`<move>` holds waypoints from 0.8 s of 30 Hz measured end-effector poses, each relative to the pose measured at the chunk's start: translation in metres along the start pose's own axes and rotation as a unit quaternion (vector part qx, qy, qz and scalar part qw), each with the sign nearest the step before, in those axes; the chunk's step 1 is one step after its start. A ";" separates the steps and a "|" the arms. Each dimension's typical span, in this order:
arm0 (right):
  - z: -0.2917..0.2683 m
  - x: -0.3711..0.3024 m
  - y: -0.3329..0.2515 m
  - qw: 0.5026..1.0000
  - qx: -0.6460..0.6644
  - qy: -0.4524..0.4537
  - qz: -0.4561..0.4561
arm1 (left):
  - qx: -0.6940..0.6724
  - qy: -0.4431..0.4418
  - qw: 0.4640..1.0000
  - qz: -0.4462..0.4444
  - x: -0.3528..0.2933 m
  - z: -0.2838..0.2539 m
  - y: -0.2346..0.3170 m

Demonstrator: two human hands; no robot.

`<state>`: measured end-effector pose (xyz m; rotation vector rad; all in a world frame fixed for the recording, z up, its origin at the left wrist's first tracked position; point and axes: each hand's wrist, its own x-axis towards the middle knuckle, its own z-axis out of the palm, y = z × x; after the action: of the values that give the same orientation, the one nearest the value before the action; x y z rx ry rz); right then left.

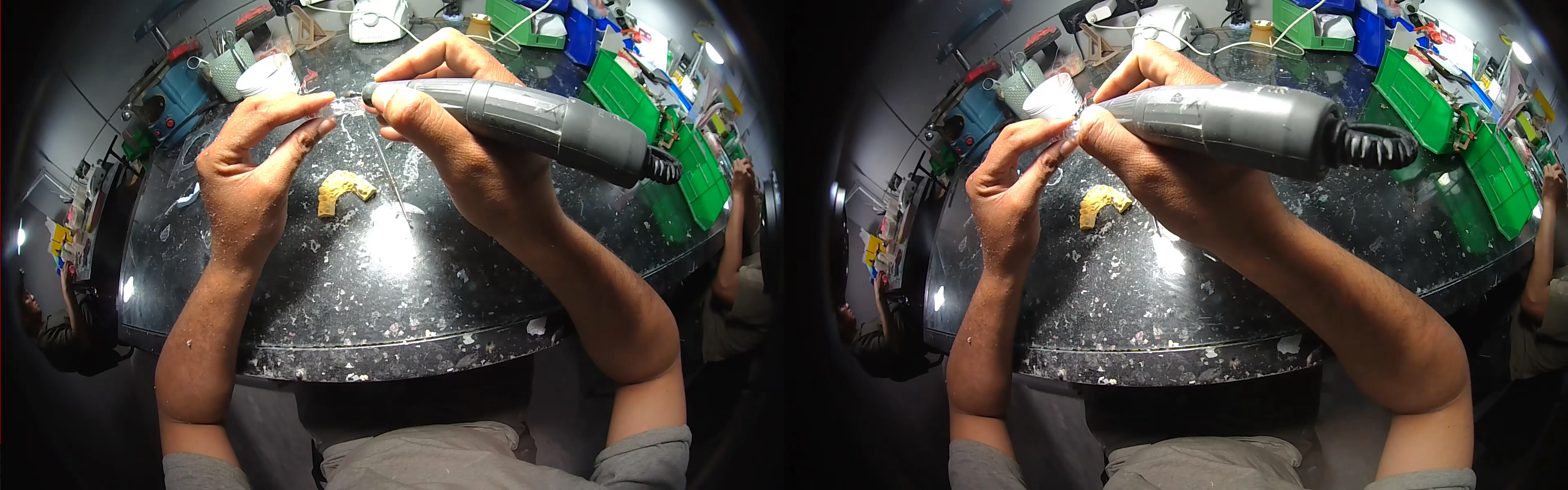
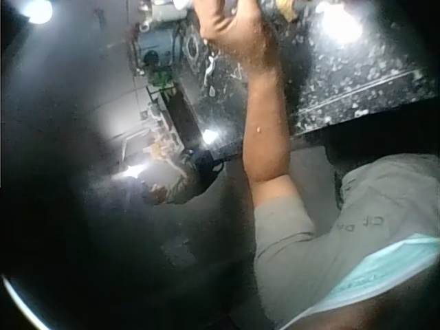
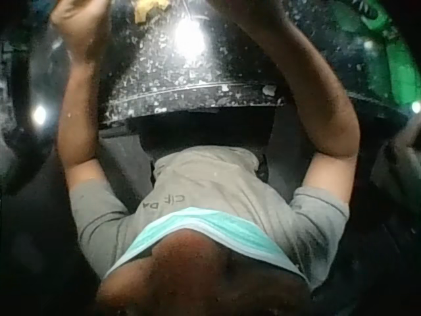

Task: Using a dental micromotor to trim and finish a clear orthodontic retainer.

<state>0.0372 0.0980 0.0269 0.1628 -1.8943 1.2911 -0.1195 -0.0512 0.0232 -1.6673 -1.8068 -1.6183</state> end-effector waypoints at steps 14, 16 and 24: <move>0.002 -0.001 0.001 1.000 0.016 0.002 -0.009 | -0.031 0.016 0.999 -0.009 0.000 0.003 0.005; 0.002 -0.001 0.001 1.000 0.009 0.006 -0.010 | -0.056 0.020 0.998 -0.023 -0.001 0.004 0.006; 0.002 0.000 0.002 0.997 -0.024 0.023 -0.070 | -0.065 0.023 0.997 -0.031 -0.001 0.004 0.002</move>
<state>0.0348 0.0971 0.0252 0.2344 -1.8380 1.1461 -0.1153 -0.0489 0.0223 -1.6262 -1.7814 -1.8214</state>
